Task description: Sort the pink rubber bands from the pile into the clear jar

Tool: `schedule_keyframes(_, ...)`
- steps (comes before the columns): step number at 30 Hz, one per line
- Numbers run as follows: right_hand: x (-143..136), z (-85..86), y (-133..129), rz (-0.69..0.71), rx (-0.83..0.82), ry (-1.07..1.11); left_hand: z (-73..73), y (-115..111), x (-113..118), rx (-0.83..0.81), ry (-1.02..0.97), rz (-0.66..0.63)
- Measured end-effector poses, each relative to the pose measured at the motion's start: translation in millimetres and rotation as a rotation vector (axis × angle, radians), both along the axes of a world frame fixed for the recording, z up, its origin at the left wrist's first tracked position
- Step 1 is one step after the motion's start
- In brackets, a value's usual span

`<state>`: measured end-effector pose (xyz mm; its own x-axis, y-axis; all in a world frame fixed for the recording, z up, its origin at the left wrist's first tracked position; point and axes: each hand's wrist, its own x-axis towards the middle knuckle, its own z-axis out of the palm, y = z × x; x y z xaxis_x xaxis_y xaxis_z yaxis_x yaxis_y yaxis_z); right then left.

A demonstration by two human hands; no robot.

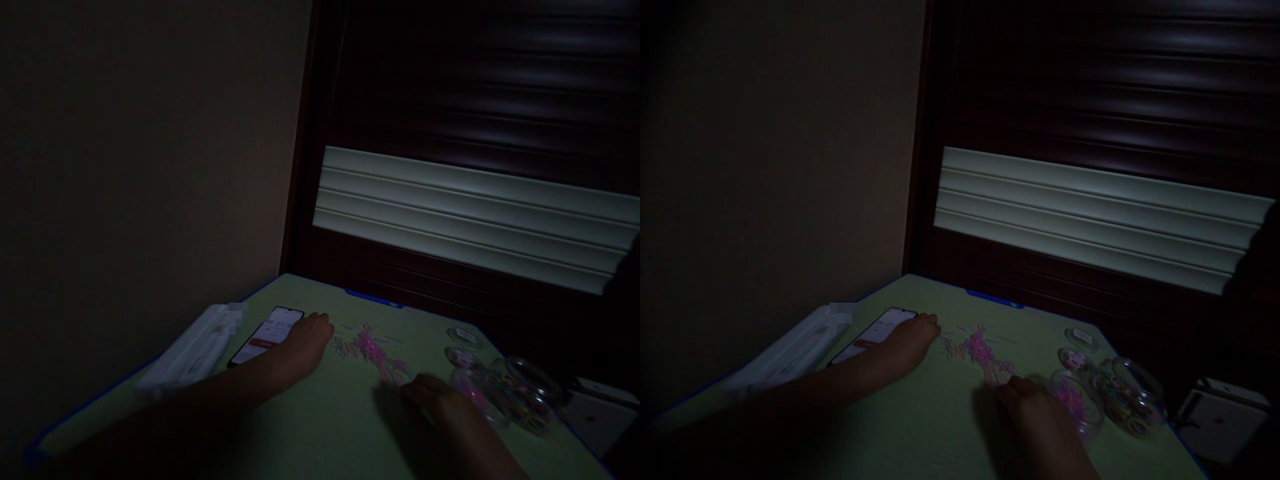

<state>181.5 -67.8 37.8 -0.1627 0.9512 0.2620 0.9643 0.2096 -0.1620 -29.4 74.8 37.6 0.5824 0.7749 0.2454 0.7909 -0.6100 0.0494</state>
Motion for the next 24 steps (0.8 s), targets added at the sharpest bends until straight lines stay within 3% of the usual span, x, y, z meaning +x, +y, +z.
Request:
schedule_keyframes(15, 3, -9.4, 5, 0.016, 0.051, -0.036, -8.5, 10, 0, 0.018, -0.013, -0.027)
schedule_keyframes(20, 0, 1.2, 0, -0.006, -0.022, -0.055, -14.0, 19, 1, 0.022, 0.016, -0.02)
schedule_keyframes(24, -4, 10.6, -4, -0.029, -0.046, -0.019, -9.3, 16, 2, 0.038, 0.019, -0.015)
